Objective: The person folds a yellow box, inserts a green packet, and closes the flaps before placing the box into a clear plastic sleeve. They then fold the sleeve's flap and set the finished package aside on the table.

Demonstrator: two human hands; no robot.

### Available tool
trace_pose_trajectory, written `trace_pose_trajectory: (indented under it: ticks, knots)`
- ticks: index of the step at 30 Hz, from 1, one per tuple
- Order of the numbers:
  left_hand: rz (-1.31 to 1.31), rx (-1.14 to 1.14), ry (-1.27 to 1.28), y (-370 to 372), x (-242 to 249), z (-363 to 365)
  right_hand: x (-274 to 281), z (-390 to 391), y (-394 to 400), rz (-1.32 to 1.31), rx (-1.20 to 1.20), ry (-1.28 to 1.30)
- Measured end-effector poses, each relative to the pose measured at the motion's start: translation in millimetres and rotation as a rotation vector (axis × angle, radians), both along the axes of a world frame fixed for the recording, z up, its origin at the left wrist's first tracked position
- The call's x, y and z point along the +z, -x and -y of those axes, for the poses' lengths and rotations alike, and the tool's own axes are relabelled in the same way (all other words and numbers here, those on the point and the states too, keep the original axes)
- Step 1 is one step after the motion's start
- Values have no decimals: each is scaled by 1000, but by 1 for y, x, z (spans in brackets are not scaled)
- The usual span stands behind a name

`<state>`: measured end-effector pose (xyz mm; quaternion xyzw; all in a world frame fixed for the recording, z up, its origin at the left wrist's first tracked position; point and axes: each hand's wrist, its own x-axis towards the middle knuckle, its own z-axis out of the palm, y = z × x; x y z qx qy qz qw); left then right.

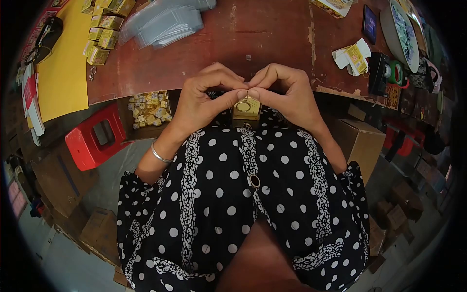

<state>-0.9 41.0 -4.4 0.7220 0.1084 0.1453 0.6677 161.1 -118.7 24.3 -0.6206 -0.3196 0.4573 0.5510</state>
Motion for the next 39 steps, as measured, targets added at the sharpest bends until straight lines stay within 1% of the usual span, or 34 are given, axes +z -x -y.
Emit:
trace_pose_trajectory:
  ticks: [2, 4, 5, 7, 8, 9, 10, 12, 14, 16, 17, 19, 20, 21, 22, 23, 24, 25, 26, 28, 30, 31, 33, 34, 36, 37, 39]
  knots:
    - [14, 11, 30, 3, -6, 2, -7, 3, 1, 4, 6, -25]
    - [28, 23, 61, 7, -12, 3, -23, 9, 3, 76, 0, -165]
    - [44, -5, 61, 10, -16, 2, -29, 10, 2, 75, 2, -164]
    - [59, -32, 61, 13, -21, 5, -41, 11, -2, 368, 68, -386]
    - [68, -35, 179, 14, -21, 9, -44, 14, -3, 367, 66, -385]
    - [79, -38, 296, 15, -21, 13, -47, 16, -3, 449, 76, -439]
    - [80, -43, 295, 17, -24, 16, -49, 17, -4, 531, 85, -494]
    - [8, -48, 411, 18, -31, 20, -52, 18, 0, 546, 75, -487]
    - [-22, -35, 410, 16, -31, 16, -40, 22, -6, 592, 59, -438]
    - [61, 28, 434, 6, -32, 18, -13, 37, -19, 597, -137, -336]
    - [53, 41, 405, 4, -28, 16, 0, 55, -38, 663, -290, -283]
    - [52, 84, 383, -2, -23, 10, 17, 94, -84, 479, -890, -233]
    - [58, 113, 389, -5, -22, 7, 23, 120, -115, 581, -1120, -223]
    - [48, 108, 370, -7, -22, 3, 24, 157, -144, 604, -1271, -89]
    - [58, 78, 371, -10, -22, -1, 13, 198, -174, 663, -1302, 2]
    - [51, 97, 365, -12, -22, -4, 0, 236, -199, 719, -1325, 92]
    - [45, 125, 358, -14, -22, -5, -10, 265, -217, 731, -1336, 86]
    - [39, 117, 371, -16, -20, -5, -19, 290, -231, 679, -1214, 253]
    - [48, 113, 370, -18, -19, -4, -15, 293, -235, 620, -1084, 415]
    - [71, 108, 351, -21, -17, 0, -18, 291, -239, 608, -1057, 422]
    - [64, 99, 344, -22, -17, 2, -19, 289, -245, 351, -914, 497]
    - [55, 95, 341, -22, -18, 3, -21, 289, -248, 347, -917, 493]
    - [40, 91, 342, -21, -16, 5, -25, 287, -258, 411, -824, 574]
    - [28, 88, 350, -20, -16, 5, -27, 287, -263, 410, -823, 570]
    - [30, 87, 345, -19, -18, 4, -29, 289, -270, 296, -790, 644]
    - [31, 86, 343, -19, -19, 4, -32, 290, -270, 295, -789, 642]
    - [29, 85, 330, -18, -22, 3, -39, 291, -270, 259, -849, 498]
